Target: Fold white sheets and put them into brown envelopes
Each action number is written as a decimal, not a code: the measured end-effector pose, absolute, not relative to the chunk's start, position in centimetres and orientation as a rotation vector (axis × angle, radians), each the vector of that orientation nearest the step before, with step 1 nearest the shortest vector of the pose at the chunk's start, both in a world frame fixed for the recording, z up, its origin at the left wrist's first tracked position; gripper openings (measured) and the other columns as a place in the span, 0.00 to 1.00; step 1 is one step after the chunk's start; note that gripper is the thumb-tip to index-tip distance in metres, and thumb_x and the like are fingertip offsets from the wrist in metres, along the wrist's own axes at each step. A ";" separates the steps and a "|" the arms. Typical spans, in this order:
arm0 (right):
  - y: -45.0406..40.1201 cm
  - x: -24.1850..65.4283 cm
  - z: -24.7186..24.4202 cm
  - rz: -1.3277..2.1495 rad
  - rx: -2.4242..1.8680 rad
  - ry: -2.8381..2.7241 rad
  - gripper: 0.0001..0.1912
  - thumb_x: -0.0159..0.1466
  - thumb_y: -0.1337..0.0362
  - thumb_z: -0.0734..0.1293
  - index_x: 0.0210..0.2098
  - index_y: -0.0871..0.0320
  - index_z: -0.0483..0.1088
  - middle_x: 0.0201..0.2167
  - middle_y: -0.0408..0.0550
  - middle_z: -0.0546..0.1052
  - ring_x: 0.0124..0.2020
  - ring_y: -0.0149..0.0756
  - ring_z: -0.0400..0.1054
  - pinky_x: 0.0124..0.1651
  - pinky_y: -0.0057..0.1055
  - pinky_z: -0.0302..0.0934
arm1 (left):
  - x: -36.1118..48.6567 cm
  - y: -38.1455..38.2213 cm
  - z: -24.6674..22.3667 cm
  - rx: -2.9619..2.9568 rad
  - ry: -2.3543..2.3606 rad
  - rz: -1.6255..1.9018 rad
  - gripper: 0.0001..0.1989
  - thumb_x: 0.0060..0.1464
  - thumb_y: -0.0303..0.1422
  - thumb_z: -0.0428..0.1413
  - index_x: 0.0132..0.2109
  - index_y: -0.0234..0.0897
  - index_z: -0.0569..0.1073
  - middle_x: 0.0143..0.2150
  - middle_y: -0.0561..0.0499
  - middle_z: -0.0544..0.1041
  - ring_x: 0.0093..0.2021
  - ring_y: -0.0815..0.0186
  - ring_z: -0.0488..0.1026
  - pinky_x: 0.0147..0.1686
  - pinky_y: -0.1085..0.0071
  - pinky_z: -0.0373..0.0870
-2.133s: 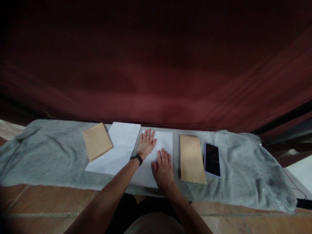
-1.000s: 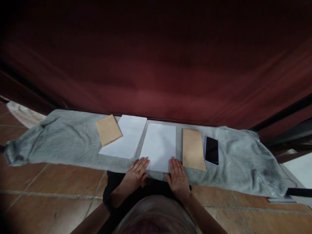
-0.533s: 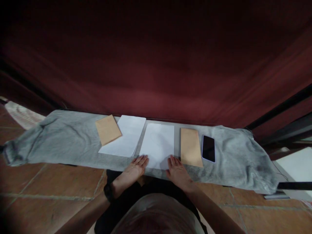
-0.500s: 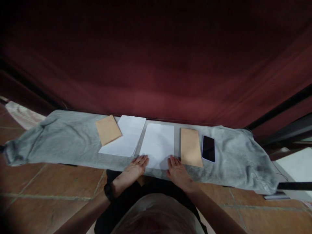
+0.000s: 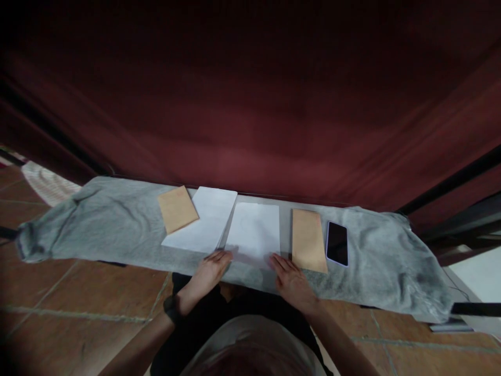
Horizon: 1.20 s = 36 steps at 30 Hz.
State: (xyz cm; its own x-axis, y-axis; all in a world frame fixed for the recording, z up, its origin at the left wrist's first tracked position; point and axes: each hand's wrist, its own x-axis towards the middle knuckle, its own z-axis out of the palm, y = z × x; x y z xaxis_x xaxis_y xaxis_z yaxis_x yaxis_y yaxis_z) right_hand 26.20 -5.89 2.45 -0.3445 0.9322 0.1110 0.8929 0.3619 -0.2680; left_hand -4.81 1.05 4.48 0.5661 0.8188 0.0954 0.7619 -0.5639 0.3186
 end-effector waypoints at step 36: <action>-0.5 22.4 -0.5 0.064 -2.011 -1.795 0.31 0.71 0.68 0.51 0.73 0.60 0.48 0.49 0.60 0.75 0.41 0.45 0.74 0.46 0.43 0.70 | -0.2 4.6 1.8 2.084 1.833 0.554 0.27 0.66 0.28 0.47 0.71 0.39 0.60 0.56 0.42 0.78 0.48 0.56 0.80 0.48 0.63 0.76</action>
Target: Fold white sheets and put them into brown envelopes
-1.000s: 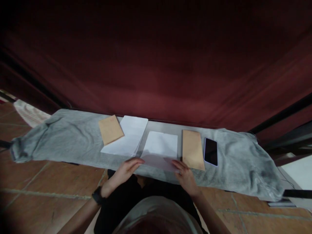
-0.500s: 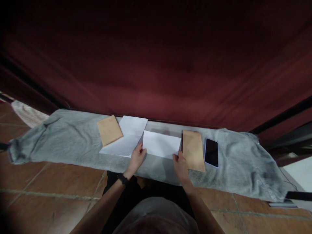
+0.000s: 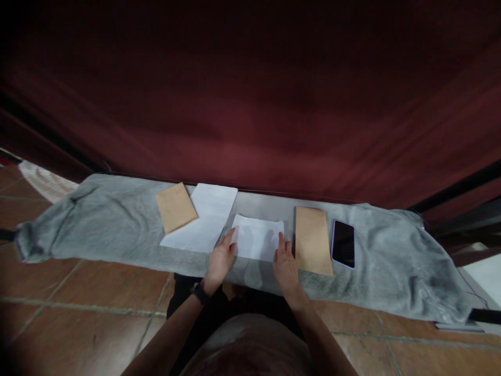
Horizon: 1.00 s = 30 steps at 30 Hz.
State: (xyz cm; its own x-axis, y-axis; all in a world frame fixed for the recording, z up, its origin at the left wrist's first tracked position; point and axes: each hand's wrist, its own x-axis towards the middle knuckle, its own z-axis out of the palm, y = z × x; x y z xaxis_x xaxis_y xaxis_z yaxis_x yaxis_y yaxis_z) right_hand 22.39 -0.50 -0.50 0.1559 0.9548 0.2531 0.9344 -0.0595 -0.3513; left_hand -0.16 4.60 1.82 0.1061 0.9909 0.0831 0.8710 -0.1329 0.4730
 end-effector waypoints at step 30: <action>4.4 19.2 -1.6 -0.081 -1.870 -2.199 0.28 0.73 0.67 0.51 0.71 0.62 0.55 0.72 0.54 0.57 0.72 0.48 0.51 0.72 0.49 0.45 | 5.8 7.2 -0.2 2.606 1.601 0.341 0.29 0.71 0.41 0.38 0.72 0.30 0.56 0.74 0.42 0.56 0.75 0.58 0.49 0.72 0.53 0.48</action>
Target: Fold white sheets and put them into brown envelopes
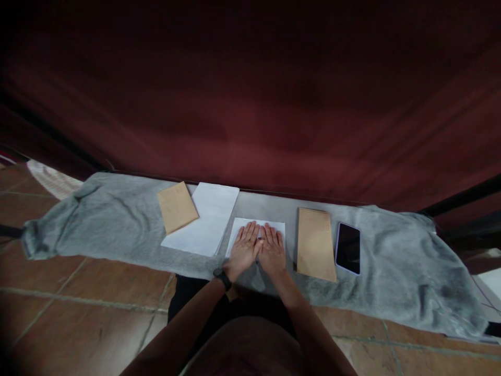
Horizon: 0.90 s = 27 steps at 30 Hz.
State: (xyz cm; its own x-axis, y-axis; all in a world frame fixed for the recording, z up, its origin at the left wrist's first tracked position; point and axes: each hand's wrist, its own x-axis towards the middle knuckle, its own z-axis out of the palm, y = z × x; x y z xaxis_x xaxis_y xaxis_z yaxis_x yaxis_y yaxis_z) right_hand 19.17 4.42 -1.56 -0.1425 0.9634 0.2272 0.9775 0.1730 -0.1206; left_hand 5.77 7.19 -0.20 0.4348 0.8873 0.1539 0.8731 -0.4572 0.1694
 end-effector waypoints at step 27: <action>4.4 20.5 -3.0 -0.211 -2.086 -1.778 0.32 0.74 0.61 0.51 0.70 0.77 0.52 0.69 0.73 0.58 0.70 0.56 0.55 0.68 0.54 0.52 | 5.3 7.3 -1.0 2.376 1.976 0.394 0.34 0.70 0.43 0.40 0.72 0.21 0.52 0.74 0.33 0.53 0.76 0.52 0.45 0.72 0.52 0.49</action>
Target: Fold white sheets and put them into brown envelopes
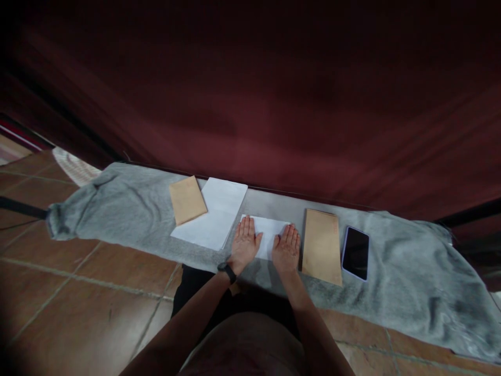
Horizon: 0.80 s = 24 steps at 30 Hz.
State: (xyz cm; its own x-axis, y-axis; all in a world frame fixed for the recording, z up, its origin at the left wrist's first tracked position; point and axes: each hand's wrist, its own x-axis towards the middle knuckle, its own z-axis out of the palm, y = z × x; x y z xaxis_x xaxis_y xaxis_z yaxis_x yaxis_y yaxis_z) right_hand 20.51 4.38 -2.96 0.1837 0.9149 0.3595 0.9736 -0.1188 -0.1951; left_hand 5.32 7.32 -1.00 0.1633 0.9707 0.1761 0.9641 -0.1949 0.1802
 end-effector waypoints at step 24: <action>2.3 20.3 -3.5 -0.213 -1.889 -2.012 0.31 0.74 0.59 0.51 0.71 0.72 0.52 0.71 0.67 0.56 0.71 0.51 0.52 0.70 0.51 0.50 | 2.9 4.7 -0.1 2.467 1.782 0.394 0.30 0.71 0.39 0.38 0.71 0.24 0.55 0.74 0.36 0.53 0.75 0.55 0.47 0.73 0.55 0.47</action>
